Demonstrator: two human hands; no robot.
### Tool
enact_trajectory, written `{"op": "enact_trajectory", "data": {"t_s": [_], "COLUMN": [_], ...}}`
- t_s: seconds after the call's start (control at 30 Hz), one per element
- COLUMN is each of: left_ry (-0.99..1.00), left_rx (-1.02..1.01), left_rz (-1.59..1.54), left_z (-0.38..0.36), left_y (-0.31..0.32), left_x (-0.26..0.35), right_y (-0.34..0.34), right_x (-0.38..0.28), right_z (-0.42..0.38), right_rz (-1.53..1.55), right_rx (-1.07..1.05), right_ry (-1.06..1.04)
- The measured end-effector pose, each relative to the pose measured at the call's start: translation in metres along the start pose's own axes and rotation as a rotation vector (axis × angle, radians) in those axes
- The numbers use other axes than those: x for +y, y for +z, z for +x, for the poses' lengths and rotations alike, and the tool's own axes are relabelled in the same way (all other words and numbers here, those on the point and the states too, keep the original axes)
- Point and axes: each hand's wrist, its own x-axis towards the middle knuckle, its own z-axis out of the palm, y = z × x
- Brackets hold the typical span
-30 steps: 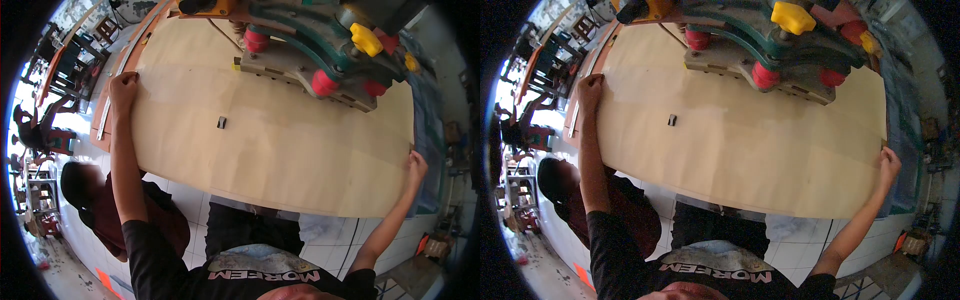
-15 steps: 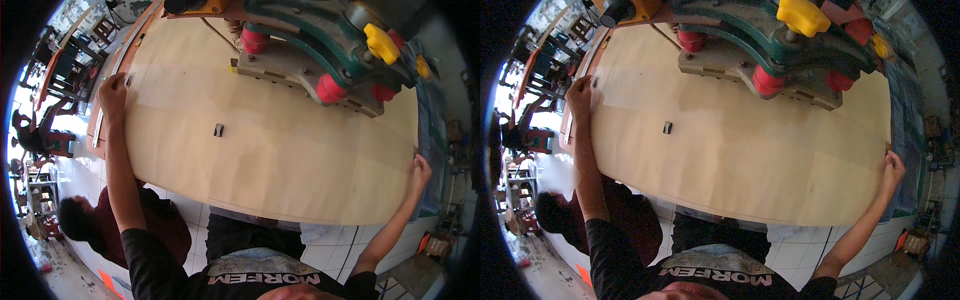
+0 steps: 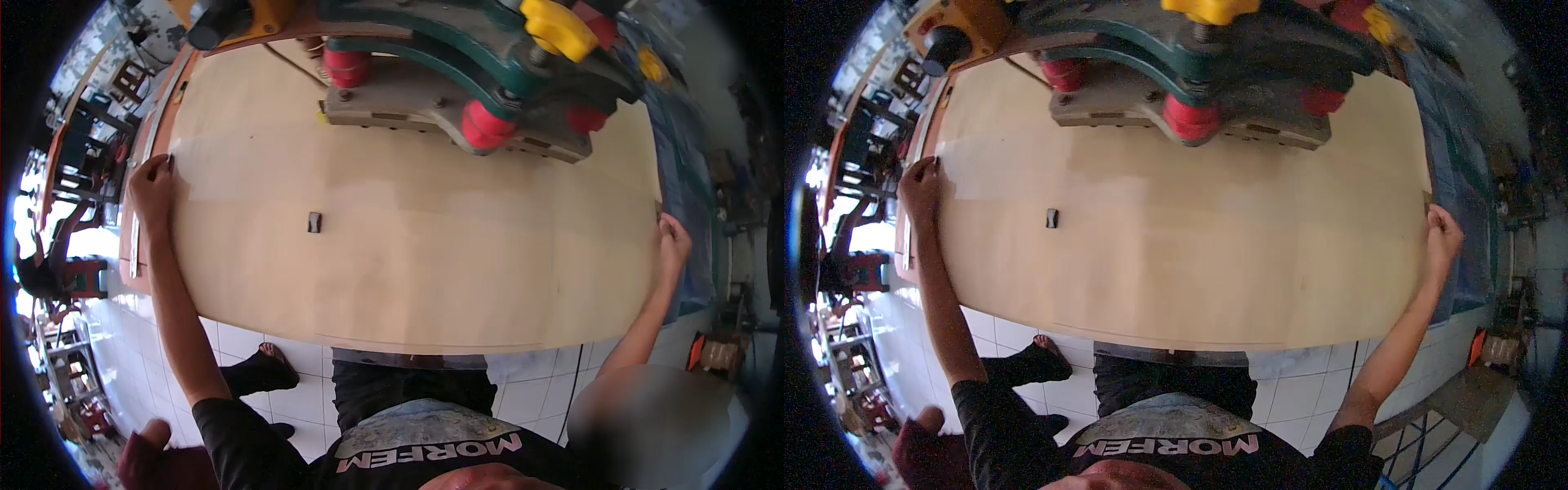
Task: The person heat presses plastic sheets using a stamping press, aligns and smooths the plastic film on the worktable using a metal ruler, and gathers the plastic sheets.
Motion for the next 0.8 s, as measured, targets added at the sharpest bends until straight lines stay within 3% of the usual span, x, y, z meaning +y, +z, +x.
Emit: {"op": "enact_trajectory", "data": {"t_s": [0.17,0.8], "left_ry": [0.007,-0.040], "left_rx": [-0.039,-0.012], "left_rz": [0.013,-0.102], "left_z": [0.003,0.003], "left_y": [0.002,0.001], "left_x": [-0.008,-0.011], "right_y": [-0.005,0.005], "right_x": [0.011,0.015], "right_z": [0.001,0.006], "right_rz": [0.202,0.200], "right_rx": [0.013,0.043], "right_ry": [0.061,0.013]}}
